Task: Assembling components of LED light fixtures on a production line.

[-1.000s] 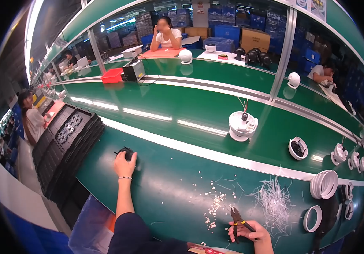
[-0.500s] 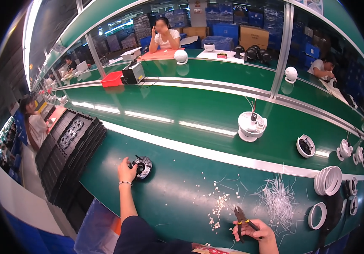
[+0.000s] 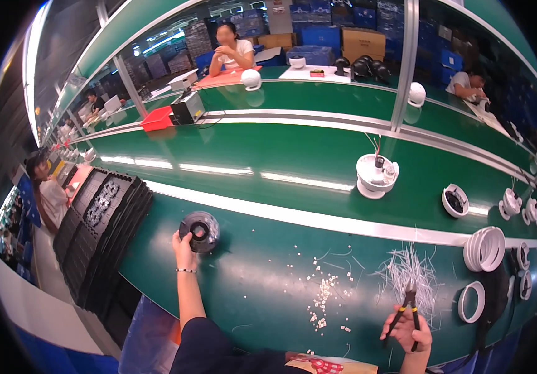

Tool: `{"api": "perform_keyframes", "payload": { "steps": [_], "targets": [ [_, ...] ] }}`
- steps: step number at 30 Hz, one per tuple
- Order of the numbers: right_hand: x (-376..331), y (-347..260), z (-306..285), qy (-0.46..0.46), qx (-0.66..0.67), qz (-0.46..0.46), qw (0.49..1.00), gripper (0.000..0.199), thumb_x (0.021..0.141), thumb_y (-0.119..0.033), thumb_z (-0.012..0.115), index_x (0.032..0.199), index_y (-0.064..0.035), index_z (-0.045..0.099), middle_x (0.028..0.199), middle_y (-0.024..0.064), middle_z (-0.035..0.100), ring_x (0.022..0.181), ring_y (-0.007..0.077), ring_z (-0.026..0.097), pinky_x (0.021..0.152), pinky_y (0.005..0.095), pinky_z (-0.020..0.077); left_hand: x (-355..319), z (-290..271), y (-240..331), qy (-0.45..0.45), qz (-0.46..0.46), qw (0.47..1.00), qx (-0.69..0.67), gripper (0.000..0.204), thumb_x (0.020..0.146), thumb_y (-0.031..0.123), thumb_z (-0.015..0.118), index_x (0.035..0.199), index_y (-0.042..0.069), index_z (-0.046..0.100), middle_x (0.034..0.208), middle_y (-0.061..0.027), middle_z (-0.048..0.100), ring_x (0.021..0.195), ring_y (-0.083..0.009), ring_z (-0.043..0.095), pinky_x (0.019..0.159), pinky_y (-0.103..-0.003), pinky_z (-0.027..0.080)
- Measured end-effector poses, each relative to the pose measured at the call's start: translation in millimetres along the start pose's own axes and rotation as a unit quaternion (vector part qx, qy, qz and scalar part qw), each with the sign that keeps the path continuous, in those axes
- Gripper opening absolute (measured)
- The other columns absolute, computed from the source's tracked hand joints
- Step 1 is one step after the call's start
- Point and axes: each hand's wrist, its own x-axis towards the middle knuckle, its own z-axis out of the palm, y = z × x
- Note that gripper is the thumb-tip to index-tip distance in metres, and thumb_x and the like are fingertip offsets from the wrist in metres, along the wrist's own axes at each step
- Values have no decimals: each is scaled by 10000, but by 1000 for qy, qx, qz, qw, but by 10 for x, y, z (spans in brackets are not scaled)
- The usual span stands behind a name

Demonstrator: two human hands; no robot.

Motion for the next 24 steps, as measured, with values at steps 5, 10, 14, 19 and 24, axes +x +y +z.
{"api": "perform_keyframes", "payload": {
  "steps": [5,10,14,19,24],
  "targets": [
    [-255,47,90,112,39,-97,988,705,689,-168,585,1262,69,249,1095,236,447,942,357,510,776,518,439,-221,345,-89,-79,-67,983,-149,242,812,28,425,1050,-10,442,1042,-139,527,933,-263,563,795,-378,487],
    [-199,299,-1,64,125,-95,986,644,743,-220,506,1302,-25,251,1139,191,444,994,349,473,827,518,384,-402,593,-191,-150,-112,973,-137,216,843,67,407,1034,-8,475,1023,-113,551,927,-219,565,810,-346,471],
    [-79,505,19,6,185,-50,981,634,756,-252,478,1315,-52,256,1158,165,444,1005,328,457,852,509,354,-455,639,-228,-149,-128,968,-155,225,848,79,397,1042,-6,472,1020,-105,554,923,-209,566,804,-339,472],
    [-43,585,135,17,219,33,975,584,726,-232,546,1248,-45,363,1055,133,486,885,281,487,752,414,398,-438,512,-304,-128,-130,973,-143,209,847,85,401,1025,4,476,1016,-99,553,916,-202,564,795,-336,471],
    [-150,476,89,17,61,39,997,577,787,-279,543,1251,-3,339,1081,172,468,941,281,463,755,409,383,-503,529,-212,-141,-136,970,-143,242,775,34,402,998,12,492,991,-86,551,925,-195,549,809,-323,454]
  ]
}}
